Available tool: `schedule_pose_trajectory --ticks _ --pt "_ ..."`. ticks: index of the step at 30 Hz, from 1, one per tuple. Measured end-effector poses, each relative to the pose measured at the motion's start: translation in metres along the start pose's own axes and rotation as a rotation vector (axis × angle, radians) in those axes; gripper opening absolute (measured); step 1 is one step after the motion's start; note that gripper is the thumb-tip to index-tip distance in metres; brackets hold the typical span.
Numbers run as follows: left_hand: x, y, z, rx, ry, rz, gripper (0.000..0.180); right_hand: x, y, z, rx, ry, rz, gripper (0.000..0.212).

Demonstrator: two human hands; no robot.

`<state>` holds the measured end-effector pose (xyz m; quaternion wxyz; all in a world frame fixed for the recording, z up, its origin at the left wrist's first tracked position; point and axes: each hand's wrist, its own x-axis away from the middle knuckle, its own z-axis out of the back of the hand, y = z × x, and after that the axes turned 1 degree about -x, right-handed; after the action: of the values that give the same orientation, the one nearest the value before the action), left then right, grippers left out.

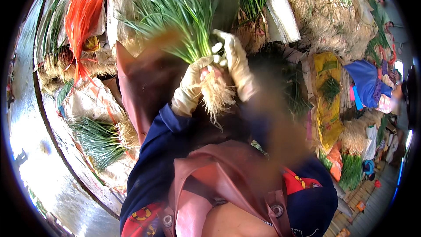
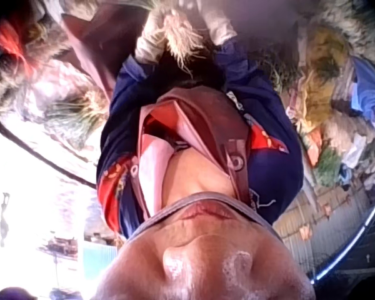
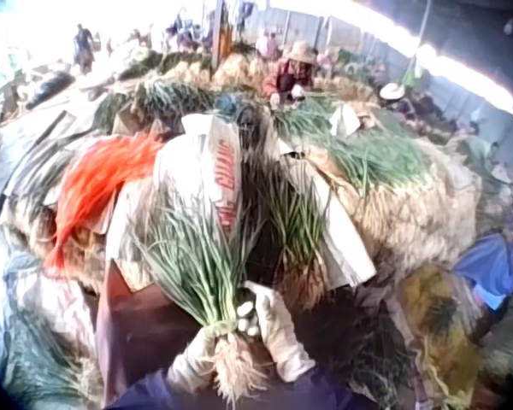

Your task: The person cleans green onions by hand, stripping away the outer layers and roots before gathering them into bunches and tying the stalks with red plastic string.

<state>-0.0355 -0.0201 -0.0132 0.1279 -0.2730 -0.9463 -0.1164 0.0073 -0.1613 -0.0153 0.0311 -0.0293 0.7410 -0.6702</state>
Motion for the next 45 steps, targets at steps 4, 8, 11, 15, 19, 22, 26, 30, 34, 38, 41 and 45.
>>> schedule_pose_trajectory --ticks 4,8,11,15,19,22,26,30,34,38,41,45 --pt "0.004 0.01 0.009 0.054 -0.098 -0.199 0.046 -0.078 -0.006 0.046 1.029 0.283 0.055 0.032" --pt "-0.003 0.009 0.014 0.084 -0.096 -0.14 0.042 -0.14 0.002 0.084 1.711 0.039 -0.212 0.046" --pt "-0.002 0.004 0.018 0.118 -0.003 -0.19 0.039 -0.143 0.003 0.074 1.816 -0.014 -0.17 0.042" --pt "-0.003 0.006 0.02 -0.058 -0.005 -0.202 0.044 -0.097 -0.044 0.055 1.609 0.076 -0.072 0.03" --pt "-0.016 0.003 0.012 -0.027 0.049 -0.064 0.047 -0.023 -0.049 0.027 1.281 -0.09 0.069 0.023" --pt "-0.015 0.007 0.022 0.081 -0.079 0.077 0.043 0.002 -0.025 0.025 0.423 -0.167 0.003 0.024" --pt "-0.016 0.001 0.011 0.163 0.053 -0.061 0.042 -0.03 -0.006 0.034 -0.019 -0.032 -0.561 0.053" --pt "-0.015 0.004 0.015 0.061 -0.049 -0.04 0.046 -0.048 -0.021 0.01 -0.54 -0.308 -0.81 0.038" --pt "-0.017 0.001 0.018 0.086 -0.047 -0.009 0.045 -0.057 -0.002 0.01 -0.365 -0.137 -0.667 0.02" --pt "-0.019 -0.001 0.026 0.099 -0.05 -0.029 0.044 -0.062 0.025 0.03 -0.071 -0.184 -0.508 0.031" --pt "-0.015 0.001 0.029 0.074 -0.038 -0.1 0.045 -0.06 0.011 0.018 -0.35 -0.111 -0.76 0.038" --pt "-0.016 0.001 0.025 0.047 -0.036 -0.095 0.046 -0.05 0.008 0.015 -0.434 -0.214 -0.606 0.028"
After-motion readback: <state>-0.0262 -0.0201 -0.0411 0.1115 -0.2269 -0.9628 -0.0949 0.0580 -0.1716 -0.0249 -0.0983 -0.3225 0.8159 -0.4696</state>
